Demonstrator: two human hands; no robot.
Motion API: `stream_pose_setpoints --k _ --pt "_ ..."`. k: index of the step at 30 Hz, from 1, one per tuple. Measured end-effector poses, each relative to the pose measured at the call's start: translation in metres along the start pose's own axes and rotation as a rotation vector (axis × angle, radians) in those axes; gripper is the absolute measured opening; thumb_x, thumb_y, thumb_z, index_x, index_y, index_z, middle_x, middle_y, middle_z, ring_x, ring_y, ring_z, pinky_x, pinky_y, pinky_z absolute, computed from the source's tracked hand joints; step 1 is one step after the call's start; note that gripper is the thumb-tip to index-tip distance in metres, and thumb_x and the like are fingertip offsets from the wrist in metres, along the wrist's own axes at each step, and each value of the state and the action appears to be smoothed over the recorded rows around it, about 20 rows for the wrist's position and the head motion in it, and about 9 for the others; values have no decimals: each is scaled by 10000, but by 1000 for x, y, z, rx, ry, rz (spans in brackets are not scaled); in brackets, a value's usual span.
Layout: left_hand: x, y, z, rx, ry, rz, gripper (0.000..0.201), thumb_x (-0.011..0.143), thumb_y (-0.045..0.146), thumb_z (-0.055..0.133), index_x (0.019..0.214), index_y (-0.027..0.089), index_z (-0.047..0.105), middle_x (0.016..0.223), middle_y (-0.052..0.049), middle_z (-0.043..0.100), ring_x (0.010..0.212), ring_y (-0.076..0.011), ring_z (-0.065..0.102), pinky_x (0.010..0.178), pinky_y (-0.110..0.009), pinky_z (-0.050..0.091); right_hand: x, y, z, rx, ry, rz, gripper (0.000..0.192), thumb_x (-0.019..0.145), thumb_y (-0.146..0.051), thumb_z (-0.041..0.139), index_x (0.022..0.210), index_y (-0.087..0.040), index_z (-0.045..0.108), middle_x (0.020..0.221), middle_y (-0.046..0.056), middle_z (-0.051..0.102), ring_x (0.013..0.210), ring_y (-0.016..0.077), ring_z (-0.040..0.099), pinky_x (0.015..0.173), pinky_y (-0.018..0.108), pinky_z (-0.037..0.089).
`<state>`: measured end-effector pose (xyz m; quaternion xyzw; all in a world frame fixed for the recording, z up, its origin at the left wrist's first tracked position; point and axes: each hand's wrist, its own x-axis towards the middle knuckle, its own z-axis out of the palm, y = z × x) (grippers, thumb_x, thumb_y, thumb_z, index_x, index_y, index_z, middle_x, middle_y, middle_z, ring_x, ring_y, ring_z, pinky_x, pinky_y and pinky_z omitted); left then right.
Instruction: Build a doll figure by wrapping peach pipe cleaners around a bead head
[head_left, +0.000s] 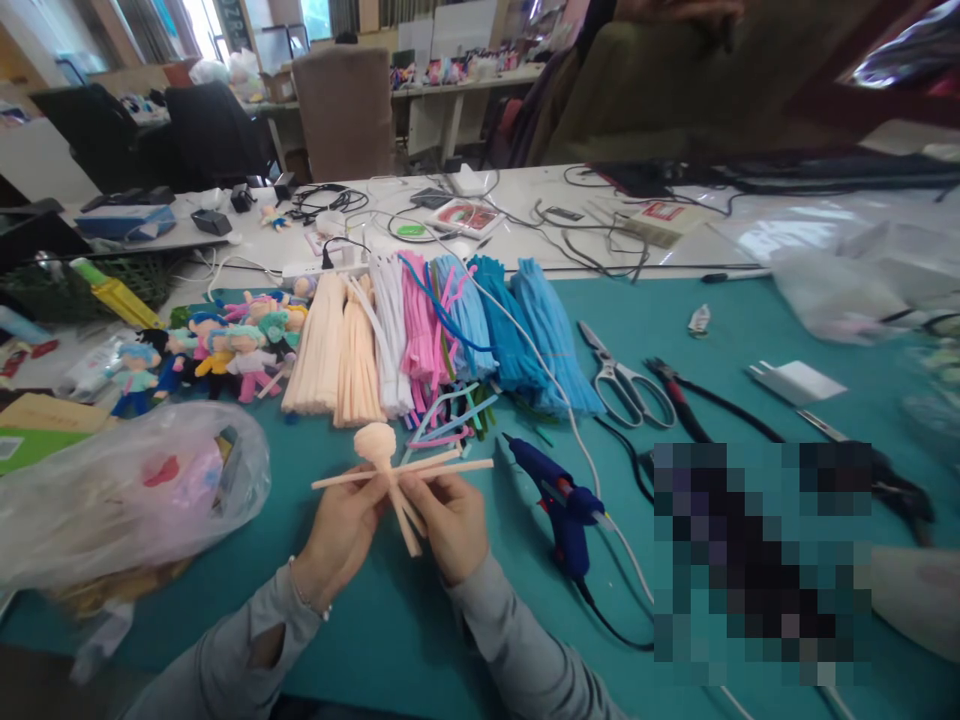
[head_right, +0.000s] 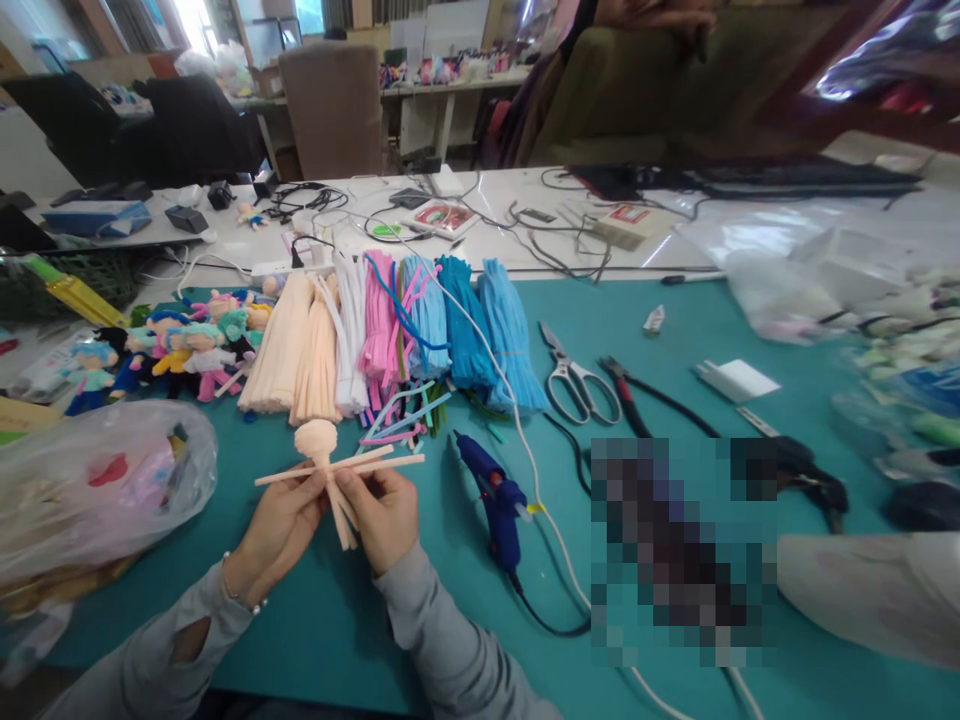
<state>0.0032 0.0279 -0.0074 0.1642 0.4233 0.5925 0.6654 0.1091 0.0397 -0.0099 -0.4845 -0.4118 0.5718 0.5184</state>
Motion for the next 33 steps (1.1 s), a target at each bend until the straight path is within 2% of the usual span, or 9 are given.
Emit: stream_pose_setpoints --k 3,10,16,19,21,23,26,28,33 --pt "0 0 -1 -4 -8 -8 232 547 277 792 665 135 651 648 -22 673 701 -190 637 759 -354 487 0 -2 1 40 -11 60 289 621 -437 703 625 -155 645 569 15 650 497 138 563 478 250 476" --pt "-2 4 0 13 -9 -36 233 508 240 813 623 142 637 619 -13 669 658 -183 639 740 -347 493 0 -4 -1 71 -15 95 307 610 -452 709 645 -152 650 549 -11 606 481 111 510 450 220 424" --pt "-1 6 0 31 -37 -45 240 502 259 814 609 142 634 582 -2 644 608 -167 623 705 -336 500 2 4 5 152 -106 191 394 588 -548 686 614 -164 606 472 -25 555 430 106 485 397 210 380" --pt "1 8 -1 25 -28 -42 245 485 245 821 616 144 640 592 0 649 588 -152 613 682 -318 498 4 4 3 127 -121 175 400 584 -552 683 582 -170 562 439 -38 514 414 101 466 389 207 367" --pt "2 9 -2 17 13 -20 244 476 233 823 617 147 642 597 2 652 585 -147 609 671 -307 495 5 0 -2 46 -105 119 390 621 -513 673 519 -178 502 404 -56 459 380 80 406 377 202 340" --pt "3 12 -2 14 63 18 239 476 225 821 614 149 642 602 4 656 585 -139 606 656 -290 490 3 -6 -7 -81 -52 -24 365 657 -436 669 483 -184 470 396 -61 434 377 75 383 386 206 341" --pt "3 14 -3 45 92 69 224 485 217 818 599 148 639 579 15 648 567 -114 592 617 -246 474 -1 -15 -9 -269 4 -325 205 688 -295 666 548 -182 569 513 -17 544 481 115 502 488 241 430" --pt "2 15 -3 72 99 80 230 465 211 826 575 146 635 552 23 639 544 -100 580 593 -225 462 -4 -18 -8 -348 -14 -466 77 713 -234 652 655 -185 644 634 22 611 581 145 575 561 264 472" --pt "0 14 -3 104 105 71 245 433 212 839 560 143 641 542 23 645 553 -97 582 587 -212 457 -6 -17 -4 -427 -57 -592 56 751 -184 634 761 -185 689 732 58 647 653 159 620 589 261 501"
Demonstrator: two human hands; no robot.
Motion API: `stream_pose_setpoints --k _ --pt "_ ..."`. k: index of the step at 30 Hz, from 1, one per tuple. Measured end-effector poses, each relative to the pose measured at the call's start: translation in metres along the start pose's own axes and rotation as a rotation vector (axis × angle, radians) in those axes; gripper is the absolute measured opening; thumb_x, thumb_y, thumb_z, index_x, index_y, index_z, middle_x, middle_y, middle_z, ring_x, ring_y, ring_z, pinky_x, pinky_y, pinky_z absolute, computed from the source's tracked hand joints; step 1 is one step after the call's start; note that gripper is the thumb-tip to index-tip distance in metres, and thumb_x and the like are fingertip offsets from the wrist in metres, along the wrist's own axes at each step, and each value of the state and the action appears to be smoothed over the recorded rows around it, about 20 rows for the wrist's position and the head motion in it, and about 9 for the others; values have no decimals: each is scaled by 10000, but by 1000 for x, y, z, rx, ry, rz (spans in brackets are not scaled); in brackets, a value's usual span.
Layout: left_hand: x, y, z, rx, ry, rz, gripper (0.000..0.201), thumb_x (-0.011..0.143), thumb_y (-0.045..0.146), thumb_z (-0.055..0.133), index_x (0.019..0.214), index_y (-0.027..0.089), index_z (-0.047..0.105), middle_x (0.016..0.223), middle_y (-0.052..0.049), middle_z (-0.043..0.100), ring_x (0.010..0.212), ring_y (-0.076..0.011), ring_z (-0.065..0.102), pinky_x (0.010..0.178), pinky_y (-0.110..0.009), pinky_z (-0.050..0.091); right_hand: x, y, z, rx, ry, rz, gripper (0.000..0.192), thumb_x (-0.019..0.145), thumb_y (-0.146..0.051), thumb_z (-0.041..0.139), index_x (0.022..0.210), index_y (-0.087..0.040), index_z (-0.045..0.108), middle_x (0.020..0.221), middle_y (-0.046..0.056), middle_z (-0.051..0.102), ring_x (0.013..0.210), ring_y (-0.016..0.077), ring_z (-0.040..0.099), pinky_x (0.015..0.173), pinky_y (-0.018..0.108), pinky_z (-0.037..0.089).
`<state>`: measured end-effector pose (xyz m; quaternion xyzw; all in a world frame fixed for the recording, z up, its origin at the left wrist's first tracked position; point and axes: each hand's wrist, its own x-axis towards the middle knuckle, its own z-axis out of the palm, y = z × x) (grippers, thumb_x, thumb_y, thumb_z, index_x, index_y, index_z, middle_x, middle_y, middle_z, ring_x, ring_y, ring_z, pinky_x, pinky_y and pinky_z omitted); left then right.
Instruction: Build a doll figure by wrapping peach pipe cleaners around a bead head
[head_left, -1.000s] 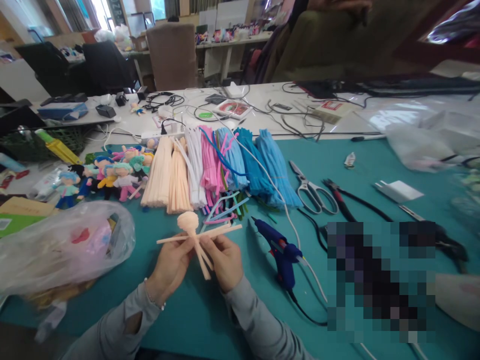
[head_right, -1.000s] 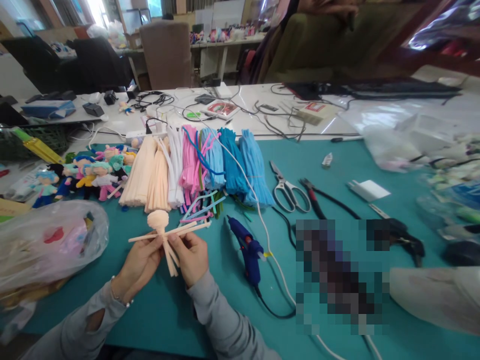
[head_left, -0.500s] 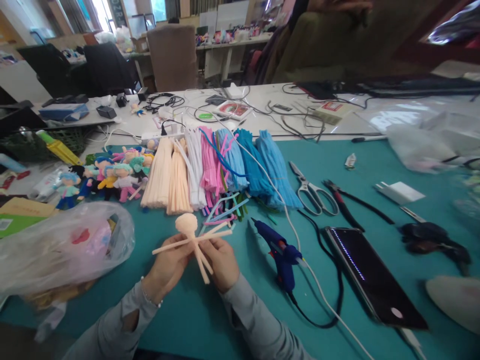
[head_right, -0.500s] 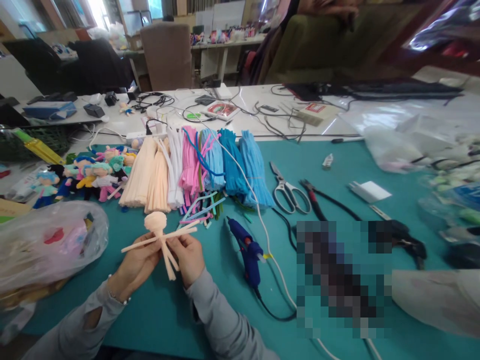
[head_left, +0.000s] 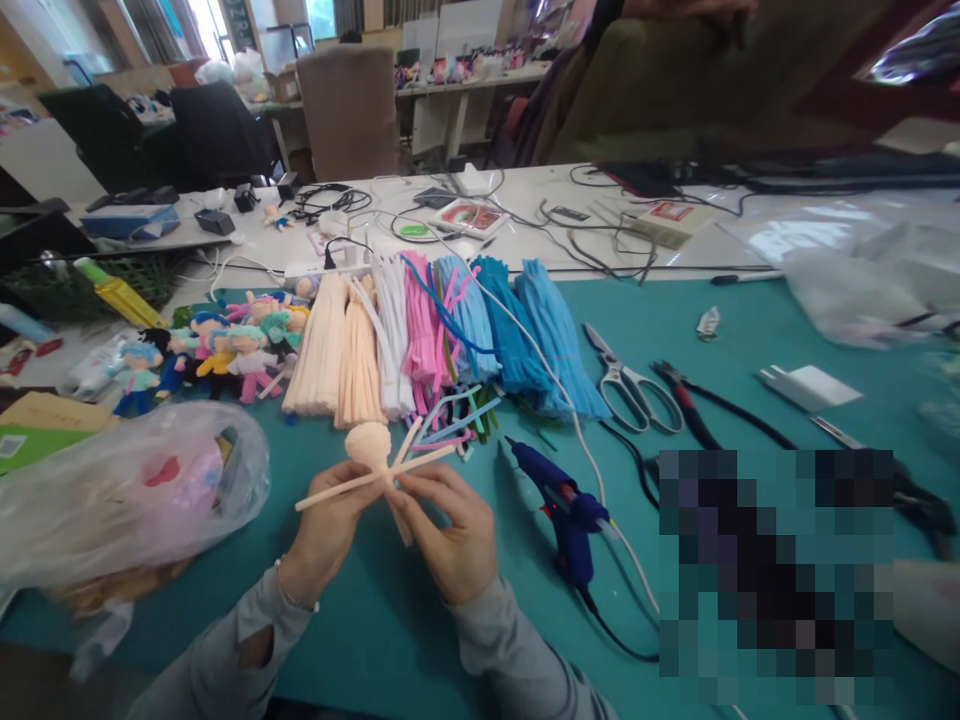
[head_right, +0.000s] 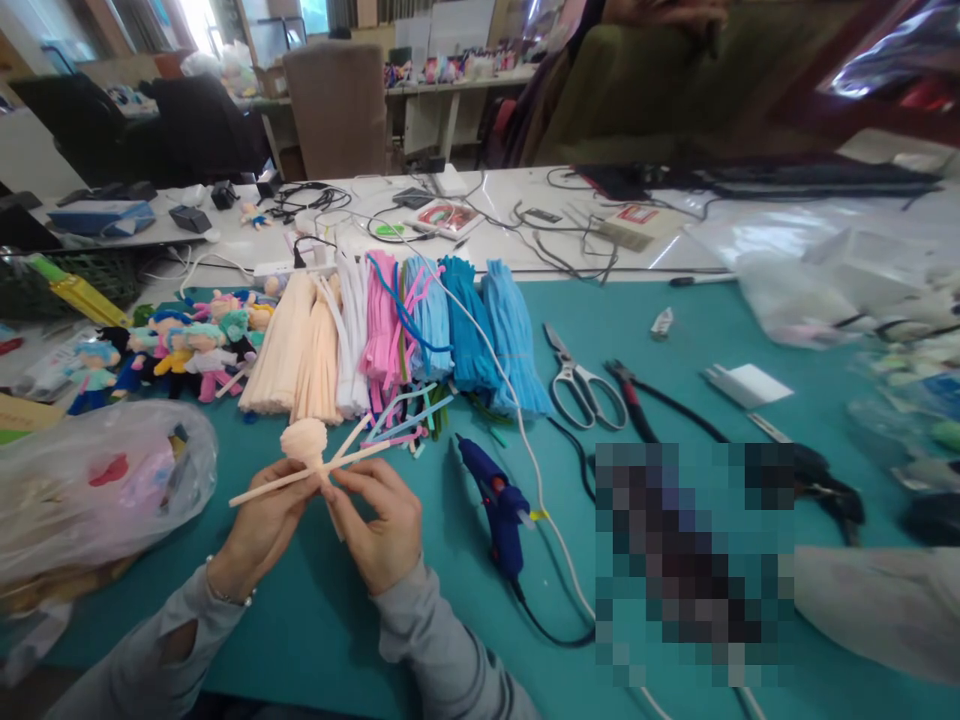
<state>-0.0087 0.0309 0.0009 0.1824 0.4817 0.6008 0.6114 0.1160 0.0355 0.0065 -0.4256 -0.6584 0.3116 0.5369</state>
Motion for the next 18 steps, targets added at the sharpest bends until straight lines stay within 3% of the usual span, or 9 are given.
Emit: stream_pose_setpoints --k 11,18 --pt "1 -4 -3 104 -79 22 193 484 236 822 575 134 685 561 -9 672 566 -121 586 595 -232 467 0 0 0 -9 12 -3 89 758 -160 608 686 -172 658 680 47 655 616 146 621 581 240 501" --pt "1 -7 -5 142 -16 60 199 458 231 825 554 142 676 546 6 660 559 -119 585 579 -221 472 2 2 -1 71 -12 176 133 717 -220 638 596 -169 658 590 28 635 557 143 592 555 248 483"
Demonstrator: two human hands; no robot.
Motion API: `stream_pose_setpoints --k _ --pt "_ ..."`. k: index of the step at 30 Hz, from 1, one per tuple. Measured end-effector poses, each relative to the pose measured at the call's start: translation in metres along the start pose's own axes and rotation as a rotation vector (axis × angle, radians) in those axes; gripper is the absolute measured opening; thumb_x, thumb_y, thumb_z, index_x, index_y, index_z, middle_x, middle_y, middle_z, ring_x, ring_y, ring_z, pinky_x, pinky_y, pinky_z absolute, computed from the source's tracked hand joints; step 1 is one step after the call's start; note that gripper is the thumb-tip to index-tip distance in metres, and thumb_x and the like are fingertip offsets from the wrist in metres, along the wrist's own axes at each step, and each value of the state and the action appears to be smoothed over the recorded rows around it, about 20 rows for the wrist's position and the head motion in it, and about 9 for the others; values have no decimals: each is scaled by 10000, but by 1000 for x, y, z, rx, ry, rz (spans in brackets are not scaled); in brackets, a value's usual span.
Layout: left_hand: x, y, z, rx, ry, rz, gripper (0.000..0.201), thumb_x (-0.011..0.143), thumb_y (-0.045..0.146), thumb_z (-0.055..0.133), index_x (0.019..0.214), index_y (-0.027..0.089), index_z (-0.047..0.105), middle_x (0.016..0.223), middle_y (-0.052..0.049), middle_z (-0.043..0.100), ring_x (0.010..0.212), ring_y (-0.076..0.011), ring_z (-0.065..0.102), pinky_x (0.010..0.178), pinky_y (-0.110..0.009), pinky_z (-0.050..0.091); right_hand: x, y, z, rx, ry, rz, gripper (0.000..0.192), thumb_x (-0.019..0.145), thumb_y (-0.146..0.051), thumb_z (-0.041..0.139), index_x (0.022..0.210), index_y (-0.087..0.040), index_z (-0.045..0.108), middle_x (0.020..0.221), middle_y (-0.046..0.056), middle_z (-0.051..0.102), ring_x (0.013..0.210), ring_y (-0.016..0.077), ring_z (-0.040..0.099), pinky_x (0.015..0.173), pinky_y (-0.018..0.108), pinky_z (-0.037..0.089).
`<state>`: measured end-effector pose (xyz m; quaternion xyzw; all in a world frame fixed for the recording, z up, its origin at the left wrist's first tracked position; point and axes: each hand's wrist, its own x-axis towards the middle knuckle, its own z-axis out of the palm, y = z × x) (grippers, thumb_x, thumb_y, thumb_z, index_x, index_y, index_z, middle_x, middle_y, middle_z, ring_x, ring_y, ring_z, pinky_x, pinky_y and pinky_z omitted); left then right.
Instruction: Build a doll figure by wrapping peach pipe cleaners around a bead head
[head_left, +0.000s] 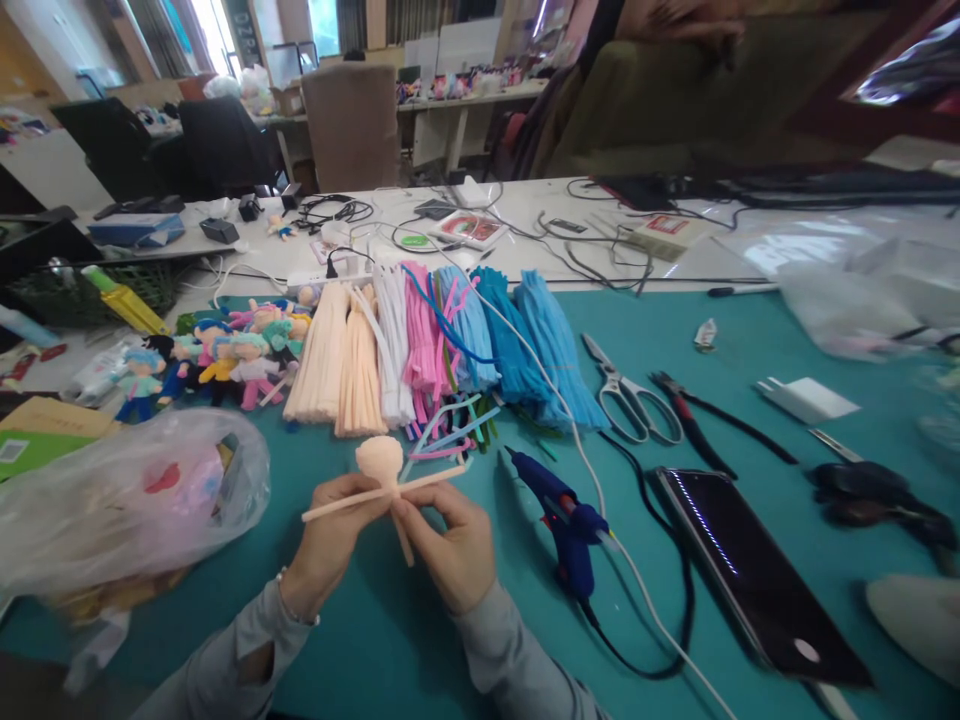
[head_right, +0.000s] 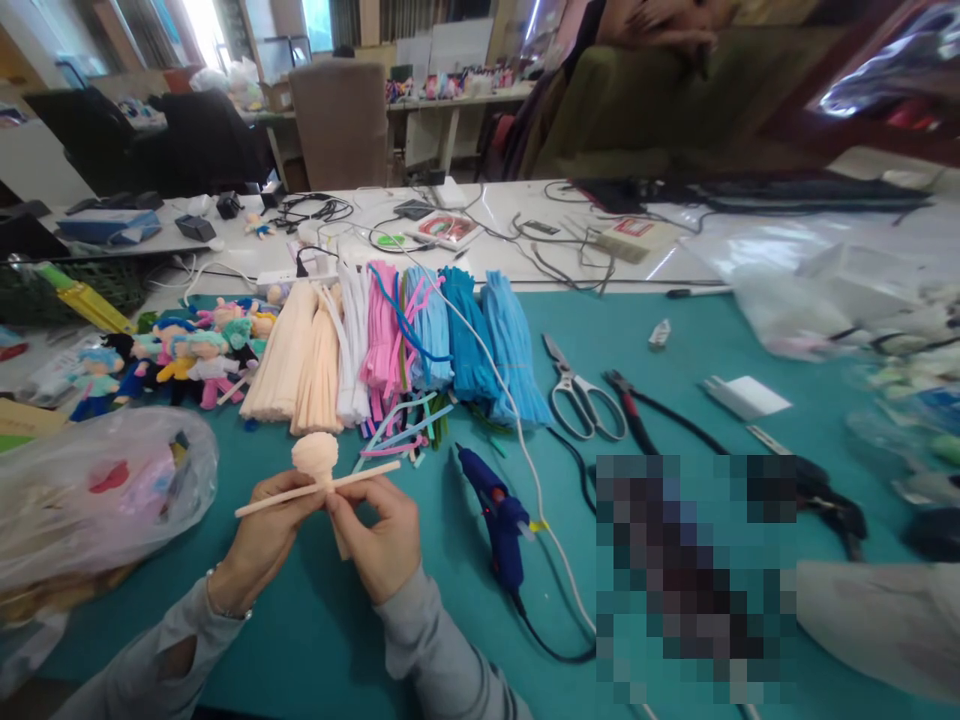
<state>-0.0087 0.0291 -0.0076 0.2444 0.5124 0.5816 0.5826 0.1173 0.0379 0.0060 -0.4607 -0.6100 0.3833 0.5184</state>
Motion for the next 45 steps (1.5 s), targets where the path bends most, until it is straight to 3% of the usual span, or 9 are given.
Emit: stream_pose_setpoints --k 8,15,21,25,28,30,34,38,45 --pt "-1 3 -1 97 -61 17 144 528 237 790 569 137 694 554 -10 662 576 -132 576 585 -232 470 2 7 4 349 -82 428 214 620 -342 719 565 -148 645 511 -8 583 474 109 502 487 239 429" --pt "-2 2 0 129 -85 66 155 614 233 725 745 151 736 704 -47 721 655 -179 635 665 -290 501 9 7 3 477 -46 593 266 534 -376 770 571 -147 640 522 -9 598 492 112 495 512 243 413" --pt "-4 -1 -2 141 6 222 68 614 139 628 574 165 677 602 8 644 588 -128 565 584 -231 455 10 15 3 543 -3 626 288 545 -392 749 513 -156 587 453 -47 506 430 74 391 432 215 311" --pt "-4 -5 2 130 -53 67 70 575 129 640 630 148 678 598 -1 637 574 -132 553 558 -240 443 9 21 4 609 -20 673 296 503 -380 775 518 -153 586 442 -56 486 425 68 378 438 213 305" --pt "-2 -5 5 62 35 37 176 584 186 691 755 143 690 666 -16 659 581 -133 560 556 -249 447 9 22 6 615 -43 696 297 508 -379 777 528 -151 587 452 -51 497 436 76 408 458 220 326" --pt "-1 -5 5 65 82 91 155 586 209 711 721 136 689 636 -13 647 556 -122 546 551 -243 439 8 21 8 603 -51 700 304 522 -393 767 527 -151 583 450 -49 500 432 78 412 455 220 323" --pt "0 -5 1 180 53 221 108 616 241 714 609 143 668 567 1 609 562 -124 532 553 -230 426 8 19 10 571 -33 672 322 523 -416 760 518 -154 573 452 -45 511 432 76 403 441 216 312" --pt "-5 -3 0 339 10 306 119 664 274 693 654 156 685 601 0 610 590 -132 537 560 -223 426 8 16 10 525 7 602 328 540 -428 752 519 -160 563 474 -46 514 443 74 398 442 212 319" --pt "-15 7 6 405 28 408 108 668 263 689 594 185 695 581 1 579 571 -132 517 516 -216 409 6 15 12 373 20 450 352 620 -498 685 554 -179 551 459 -40 489 404 82 381 402 221 326"
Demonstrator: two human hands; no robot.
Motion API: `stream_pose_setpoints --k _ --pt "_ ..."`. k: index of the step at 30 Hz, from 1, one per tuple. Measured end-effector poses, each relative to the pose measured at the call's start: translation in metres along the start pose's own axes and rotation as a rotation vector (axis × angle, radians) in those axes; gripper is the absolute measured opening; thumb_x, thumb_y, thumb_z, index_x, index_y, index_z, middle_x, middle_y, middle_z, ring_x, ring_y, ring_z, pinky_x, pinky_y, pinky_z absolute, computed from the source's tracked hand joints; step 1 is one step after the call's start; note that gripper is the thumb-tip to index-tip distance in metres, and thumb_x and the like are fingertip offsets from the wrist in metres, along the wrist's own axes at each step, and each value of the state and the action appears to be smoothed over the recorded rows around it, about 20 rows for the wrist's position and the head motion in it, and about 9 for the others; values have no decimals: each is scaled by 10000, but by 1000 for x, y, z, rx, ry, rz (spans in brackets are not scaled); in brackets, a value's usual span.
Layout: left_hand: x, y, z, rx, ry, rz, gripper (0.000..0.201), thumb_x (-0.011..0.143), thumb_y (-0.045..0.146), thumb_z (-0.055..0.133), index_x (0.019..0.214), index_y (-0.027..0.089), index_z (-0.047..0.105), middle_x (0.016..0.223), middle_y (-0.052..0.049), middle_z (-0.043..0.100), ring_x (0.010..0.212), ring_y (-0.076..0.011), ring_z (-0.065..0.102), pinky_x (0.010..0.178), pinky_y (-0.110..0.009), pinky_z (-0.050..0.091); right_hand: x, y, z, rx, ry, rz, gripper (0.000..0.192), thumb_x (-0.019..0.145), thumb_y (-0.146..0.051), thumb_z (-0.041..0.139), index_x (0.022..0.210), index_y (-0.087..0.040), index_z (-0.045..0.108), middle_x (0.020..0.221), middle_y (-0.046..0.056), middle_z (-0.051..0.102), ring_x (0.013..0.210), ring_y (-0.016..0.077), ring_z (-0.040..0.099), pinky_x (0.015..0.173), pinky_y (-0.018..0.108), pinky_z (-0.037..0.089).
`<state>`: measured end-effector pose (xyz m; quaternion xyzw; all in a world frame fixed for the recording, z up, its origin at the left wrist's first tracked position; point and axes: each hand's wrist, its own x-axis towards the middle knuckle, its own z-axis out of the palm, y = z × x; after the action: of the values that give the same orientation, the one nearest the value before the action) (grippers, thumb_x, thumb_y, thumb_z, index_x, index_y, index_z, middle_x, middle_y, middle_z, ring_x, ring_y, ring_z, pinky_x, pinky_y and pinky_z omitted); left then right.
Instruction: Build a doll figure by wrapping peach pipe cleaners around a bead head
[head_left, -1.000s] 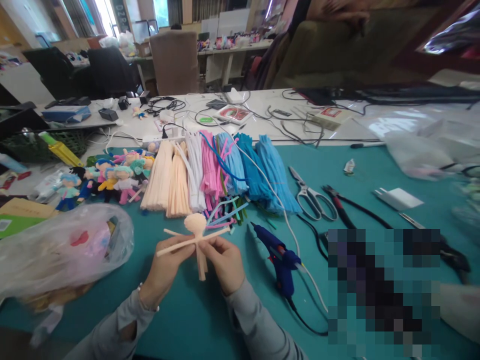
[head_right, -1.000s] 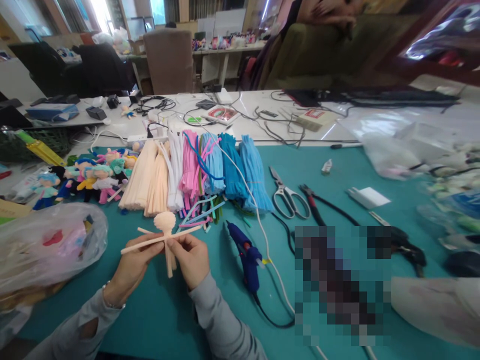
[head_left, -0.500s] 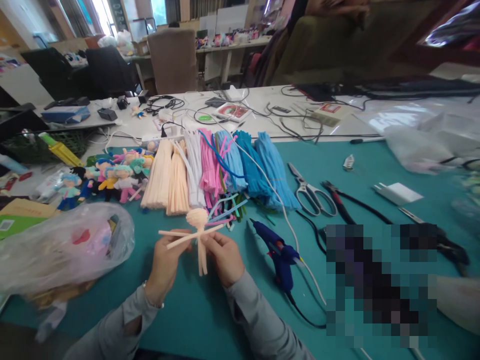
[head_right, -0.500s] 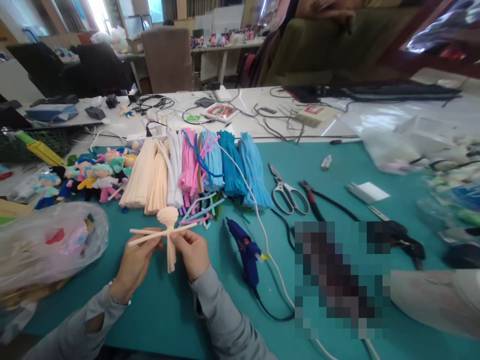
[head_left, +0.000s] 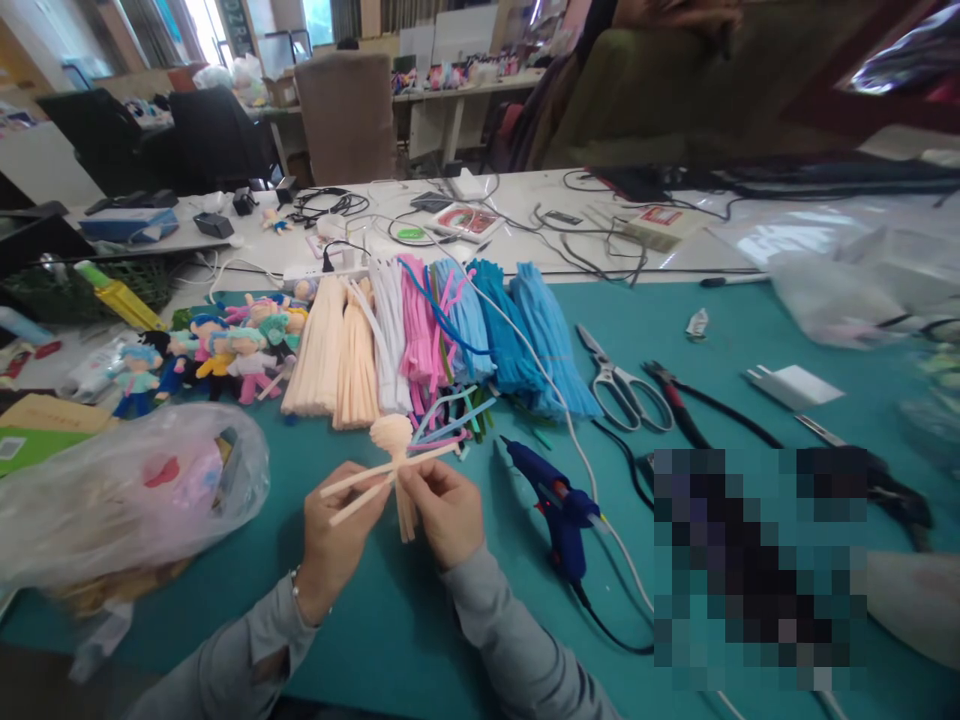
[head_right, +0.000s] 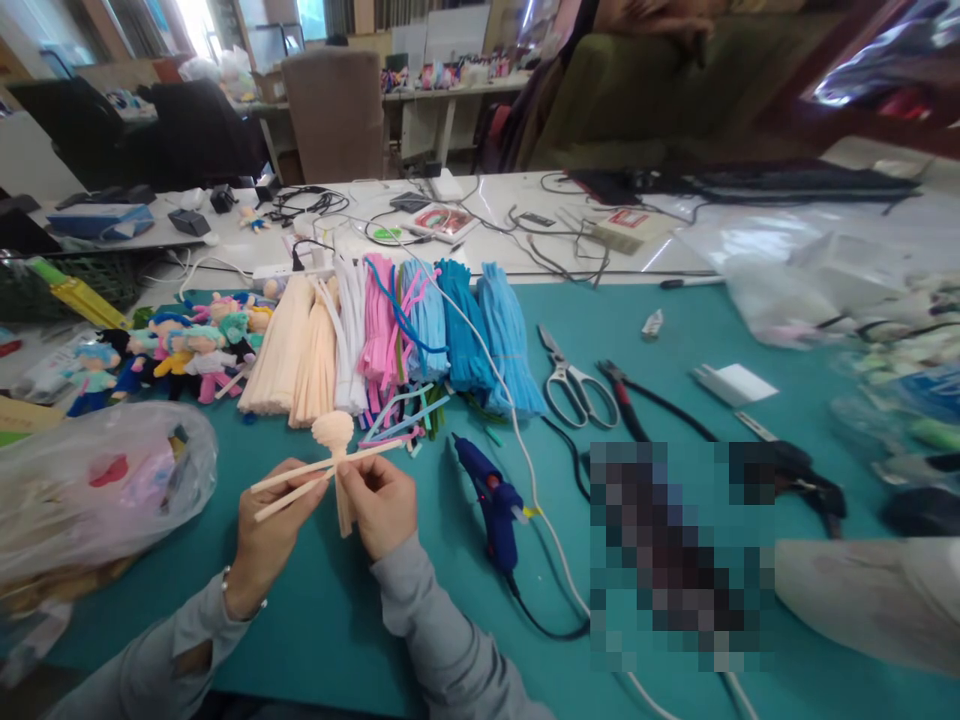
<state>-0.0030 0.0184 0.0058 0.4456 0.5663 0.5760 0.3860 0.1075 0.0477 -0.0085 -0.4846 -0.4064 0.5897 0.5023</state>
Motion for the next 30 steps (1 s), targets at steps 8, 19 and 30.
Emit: stream_pose_setpoints --k 8,19,30 --pt "1 -6 -2 45 -73 105 72 690 202 657 665 199 724 674 -35 646 669 -172 582 605 -250 451 6 6 -4 -274 79 -212 319 695 -449 620 526 -188 547 445 -23 506 450 112 451 450 233 372" --pt "15 -11 6 -474 -122 -453 254 531 241 769 748 134 692 718 -45 698 654 -157 621 667 -265 467 14 -6 -16 -165 -111 -114 391 646 -543 664 573 -169 577 497 0 565 446 107 464 439 229 380" --pt "15 -8 7 -447 -112 -425 251 550 342 767 612 122 664 581 -2 609 588 -117 524 598 -231 397 3 -9 -7 -271 -138 -148 292 721 -454 636 654 -169 634 596 37 651 548 157 568 543 269 462"
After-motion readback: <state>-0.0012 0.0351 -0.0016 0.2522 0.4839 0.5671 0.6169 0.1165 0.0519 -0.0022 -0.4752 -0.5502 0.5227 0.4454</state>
